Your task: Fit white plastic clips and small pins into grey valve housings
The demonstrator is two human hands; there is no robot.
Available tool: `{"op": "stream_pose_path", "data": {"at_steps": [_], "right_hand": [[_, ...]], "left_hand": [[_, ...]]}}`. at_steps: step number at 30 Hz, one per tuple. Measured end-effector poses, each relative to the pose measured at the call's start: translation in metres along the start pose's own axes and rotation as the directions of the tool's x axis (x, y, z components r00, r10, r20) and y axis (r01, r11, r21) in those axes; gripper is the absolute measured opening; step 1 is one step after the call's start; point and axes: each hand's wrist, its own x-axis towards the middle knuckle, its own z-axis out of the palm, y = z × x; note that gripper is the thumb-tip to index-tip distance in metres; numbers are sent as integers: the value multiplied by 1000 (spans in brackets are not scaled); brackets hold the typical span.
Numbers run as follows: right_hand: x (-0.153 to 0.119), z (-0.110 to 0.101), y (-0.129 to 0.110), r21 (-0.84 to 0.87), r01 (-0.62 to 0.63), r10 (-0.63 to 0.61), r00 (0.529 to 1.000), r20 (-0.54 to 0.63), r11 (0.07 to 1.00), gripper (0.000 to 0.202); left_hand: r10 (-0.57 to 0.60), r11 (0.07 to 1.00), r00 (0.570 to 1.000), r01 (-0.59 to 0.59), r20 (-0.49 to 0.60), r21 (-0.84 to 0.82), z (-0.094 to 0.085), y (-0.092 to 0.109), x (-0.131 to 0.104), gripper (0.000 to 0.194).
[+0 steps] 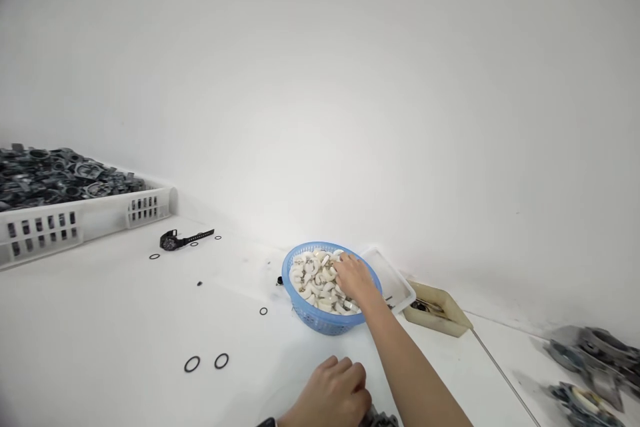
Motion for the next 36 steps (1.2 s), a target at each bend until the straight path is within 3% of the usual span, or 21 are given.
{"op": "stream_pose_path", "data": {"at_steps": [5,8,10,12,16,19,22,25,27,29,32,34,36], "right_hand": [[-12,-10,6,93,7,3,995,-99,996,14],[-43,-26,9,139,50,-23,982,-186,989,16],[-73,-37,8,130,83,-49,967,-249,988,17],[-107,-47,5,104,130,-85,930,-357,986,18],[-169,-57,-6,151,208,-92,829,-552,966,11],[-203,-60,-18,274,240,-49,829,-558,931,14],[-222,-61,-30,385,262,-22,849,-528,885,23],[-231,-59,-41,464,258,14,863,-505,848,23],[-234,-56,-45,522,247,45,874,-483,817,18],[-238,-52,-45,590,226,73,895,-439,775,14],[-249,-46,-33,701,143,128,939,-319,699,19],[-259,-44,-21,784,-7,161,980,-119,620,41],[-269,-45,-10,822,-204,139,978,153,532,69]], "left_hand": [[-32,997,998,35,46,-71,-8,2,-1,38],[-157,967,984,171,85,-188,-23,9,-7,43],[-277,906,960,274,37,-323,-38,16,-12,40],[-361,816,932,298,-34,-496,-54,20,-17,31],[-340,598,932,108,-129,-794,-80,21,-21,34],[-217,347,971,-15,-96,-938,-88,21,-17,43],[-104,95,994,-31,-41,-995,-89,27,-14,48],[-109,-78,993,29,37,-997,-83,31,-14,55],[-161,-130,981,83,103,-988,-79,31,-15,63],[-225,-108,964,116,138,-987,-76,28,-16,64],[-315,131,945,133,86,-982,-77,24,-18,47],[-357,325,934,152,28,-933,-80,22,-20,34],[-377,433,926,176,-1,-884,-81,22,-21,28]]}}
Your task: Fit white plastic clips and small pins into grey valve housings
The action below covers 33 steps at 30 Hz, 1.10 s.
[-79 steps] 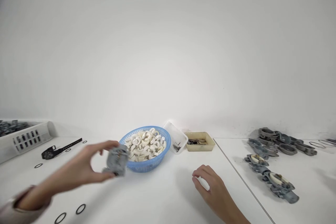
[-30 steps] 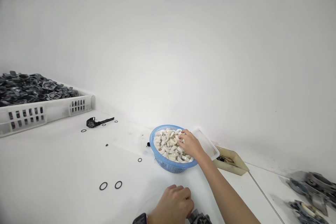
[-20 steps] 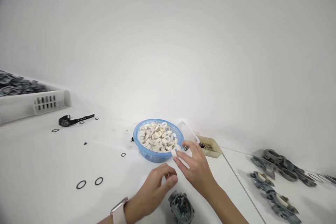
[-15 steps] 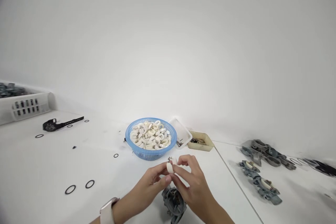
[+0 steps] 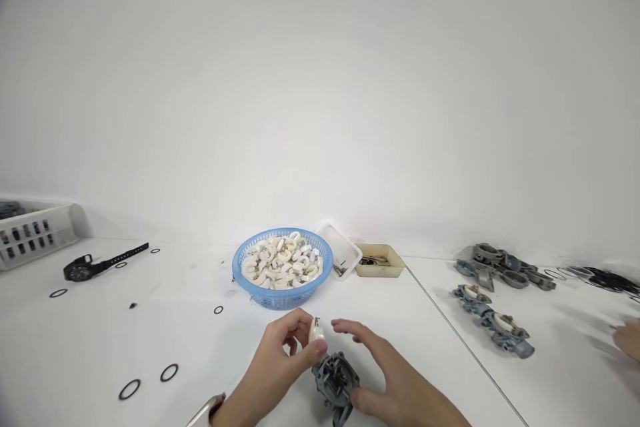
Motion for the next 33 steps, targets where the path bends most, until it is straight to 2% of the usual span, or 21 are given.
{"op": "stream_pose_path", "data": {"at_steps": [1,3,5,8,11,13,17,21,24,27,30,33], "right_hand": [[-4,-4,2,16,-85,83,994,76,996,79],[-11,-8,3,-3,-191,189,969,161,982,87],[-18,-8,1,-48,-231,235,962,135,972,87],[-25,-5,-1,-141,-257,264,964,35,956,81],[-27,0,3,-236,-226,236,972,16,945,80],[-27,5,8,-229,-194,196,981,-16,954,75],[-29,14,9,-160,-199,183,977,-105,967,67],[-35,15,-1,-94,-195,180,972,-150,976,63],[-37,13,0,-32,-227,221,967,-123,973,72],[-32,15,12,-46,-229,225,972,-68,972,83],[-26,18,20,-81,-187,181,981,-71,979,79],[-24,19,12,-82,-170,161,982,-98,982,75]], "left_hand": [[-1,1000,1000,1,-9,26,0,1,0,28],[-9,999,1000,10,-13,49,-1,2,-1,28],[-25,997,1000,26,-11,71,-1,4,0,28],[-43,984,999,41,9,171,0,8,-1,29],[-22,946,998,2,58,324,5,10,-5,27],[-1,929,994,-38,106,368,9,11,-7,24],[22,927,987,-80,162,366,15,11,-11,22],[-21,930,986,-43,168,366,14,10,-13,32],[-75,924,984,7,165,382,13,7,-13,40],[-109,929,977,34,184,369,13,2,-12,50],[-79,945,979,13,190,327,14,-2,-10,61],[-3,945,979,-64,206,322,15,-2,-8,52]]}}
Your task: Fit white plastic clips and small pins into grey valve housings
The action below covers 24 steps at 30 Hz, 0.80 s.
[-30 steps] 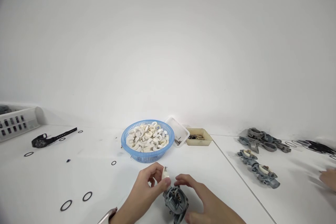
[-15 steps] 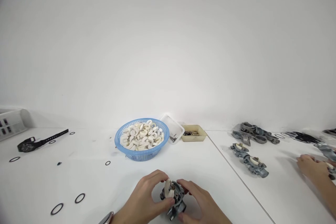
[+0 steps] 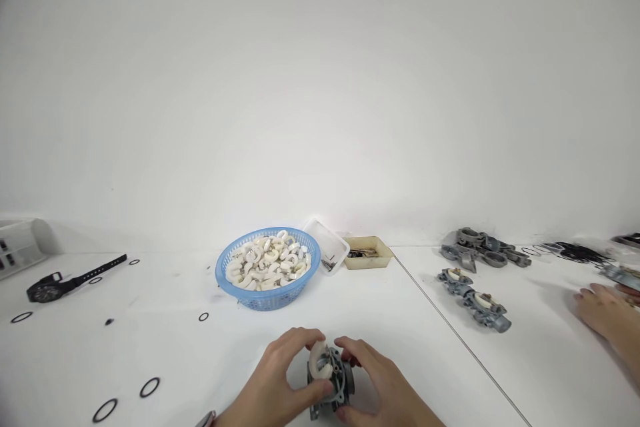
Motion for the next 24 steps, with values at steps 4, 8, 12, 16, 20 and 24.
{"op": "stream_pose_path", "data": {"at_steps": [4,8,12,16,20,24], "right_hand": [[-7,-4,-20,74,-27,27,1000,1,997,70],[-5,-6,-19,84,-31,31,1000,1,996,80],[3,-10,-7,54,-23,22,1000,7,998,94],[7,-11,2,9,-81,81,996,30,997,96],[9,-4,14,3,-32,32,999,-5,999,88],[10,0,20,-12,-30,30,999,-30,999,88]], "left_hand": [[72,996,997,-72,5,48,2,1,3,38],[58,997,998,-59,22,41,5,-1,3,45],[60,997,997,-62,38,45,9,-1,3,46],[96,995,995,-96,16,38,14,0,5,45],[101,995,995,-101,17,12,17,1,6,45],[84,996,996,-84,10,24,14,2,6,42]]}}
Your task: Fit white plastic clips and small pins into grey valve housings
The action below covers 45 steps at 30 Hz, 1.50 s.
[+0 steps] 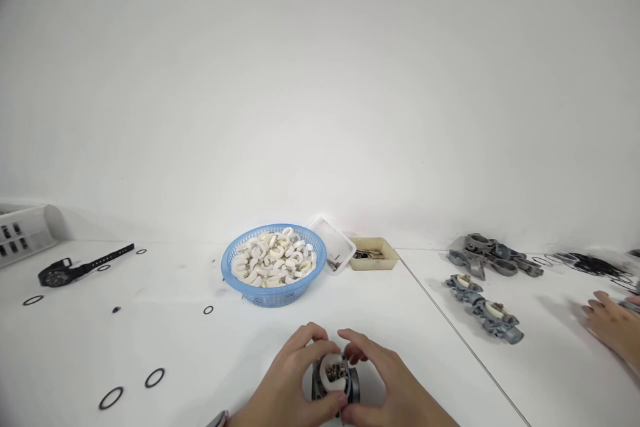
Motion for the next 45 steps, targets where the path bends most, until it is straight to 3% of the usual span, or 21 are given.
{"op": "stream_pose_path", "data": {"at_steps": [5,9,16,19,25,28,31,39,45], "right_hand": [[-3,-7,-3,-35,-22,23,998,53,999,92],[5,-32,-11,-31,-12,15,997,78,999,87],[75,-84,-26,-113,115,-130,982,-139,987,54],[111,-89,-25,-311,148,-201,969,-144,939,48],[175,-69,-23,-641,159,-235,971,-35,751,33],[201,-49,-22,-749,180,-216,975,51,637,23],[219,-30,-19,-829,151,-181,982,61,538,10],[237,-9,-4,-924,73,-147,989,18,376,19],[243,-5,0,-933,77,-124,992,35,351,18]], "left_hand": [[-62,997,998,63,27,-34,-4,0,-2,44],[-83,995,995,86,48,-59,-6,-1,-3,46],[-105,989,992,111,69,-100,-3,-8,0,47],[-89,991,994,95,69,-89,2,-18,3,50],[38,999,997,-36,72,-32,19,-48,13,56],[58,998,997,-58,58,-7,27,-62,17,49],[57,998,998,-57,29,-7,34,-72,19,38],[14,999,1000,-15,10,52,42,-73,20,26],[-24,994,999,21,24,106,40,-64,22,23]]}}
